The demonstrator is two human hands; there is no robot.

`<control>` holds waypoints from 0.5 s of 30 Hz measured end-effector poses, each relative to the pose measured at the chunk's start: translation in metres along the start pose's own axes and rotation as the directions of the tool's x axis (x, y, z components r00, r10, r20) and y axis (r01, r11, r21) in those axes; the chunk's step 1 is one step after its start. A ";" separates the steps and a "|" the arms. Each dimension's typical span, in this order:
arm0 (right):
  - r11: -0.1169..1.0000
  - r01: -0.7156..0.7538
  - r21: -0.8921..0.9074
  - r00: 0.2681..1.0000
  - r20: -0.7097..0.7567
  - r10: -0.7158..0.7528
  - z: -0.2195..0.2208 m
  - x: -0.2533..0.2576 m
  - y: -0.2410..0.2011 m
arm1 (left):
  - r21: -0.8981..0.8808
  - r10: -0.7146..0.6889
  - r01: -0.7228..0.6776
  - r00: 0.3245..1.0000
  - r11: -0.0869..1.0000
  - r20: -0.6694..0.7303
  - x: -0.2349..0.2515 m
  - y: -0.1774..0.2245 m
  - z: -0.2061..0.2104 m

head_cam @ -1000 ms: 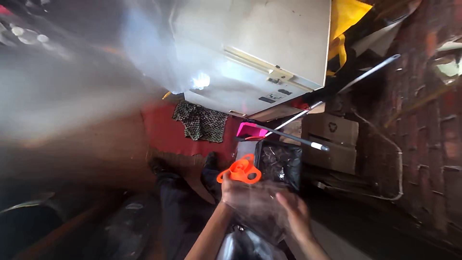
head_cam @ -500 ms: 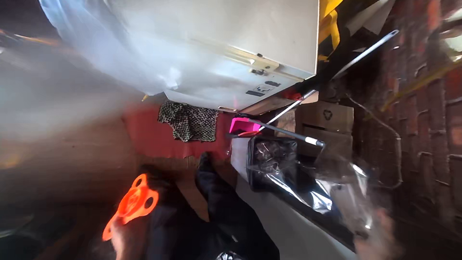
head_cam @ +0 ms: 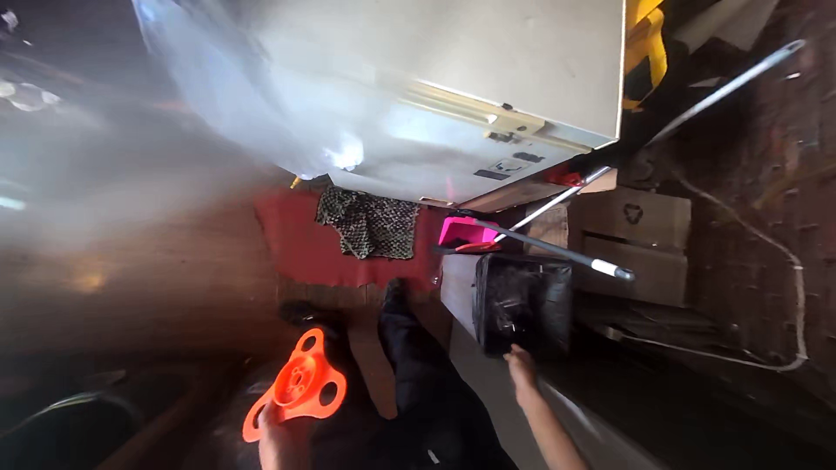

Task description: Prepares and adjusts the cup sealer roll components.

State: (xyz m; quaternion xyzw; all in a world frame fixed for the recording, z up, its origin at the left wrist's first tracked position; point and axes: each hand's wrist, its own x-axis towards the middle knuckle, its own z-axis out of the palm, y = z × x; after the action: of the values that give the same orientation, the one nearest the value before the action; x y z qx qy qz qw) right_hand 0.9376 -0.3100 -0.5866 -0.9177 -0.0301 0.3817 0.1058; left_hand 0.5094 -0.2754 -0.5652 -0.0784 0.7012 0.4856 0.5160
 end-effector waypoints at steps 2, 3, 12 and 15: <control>0.998 0.039 -0.038 0.999 0.024 -0.039 0.017 -0.017 0.015 | 0.033 -0.014 0.014 1.000 0.999 0.000 -0.008 0.006 0.000; 0.995 0.084 -0.060 0.996 0.035 -0.082 0.023 -0.022 0.017 | 0.060 -0.007 0.008 1.000 0.998 -0.007 -0.011 0.010 -0.002; 0.846 0.533 -0.006 0.747 0.473 -0.467 0.077 -0.111 -0.094 | 0.393 0.167 -0.194 0.981 0.899 0.102 -0.022 0.053 -0.039; 0.874 0.459 0.157 0.518 0.753 -0.407 0.115 -0.197 -0.152 | 0.335 0.185 -0.254 0.957 0.907 0.225 -0.030 0.094 -0.030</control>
State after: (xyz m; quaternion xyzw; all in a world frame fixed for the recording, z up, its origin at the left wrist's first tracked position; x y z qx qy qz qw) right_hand 0.7207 -0.1691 -0.4957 -0.6331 -0.3110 0.6936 0.1461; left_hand 0.4461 -0.2615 -0.4851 0.1433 0.7308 0.4090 0.5274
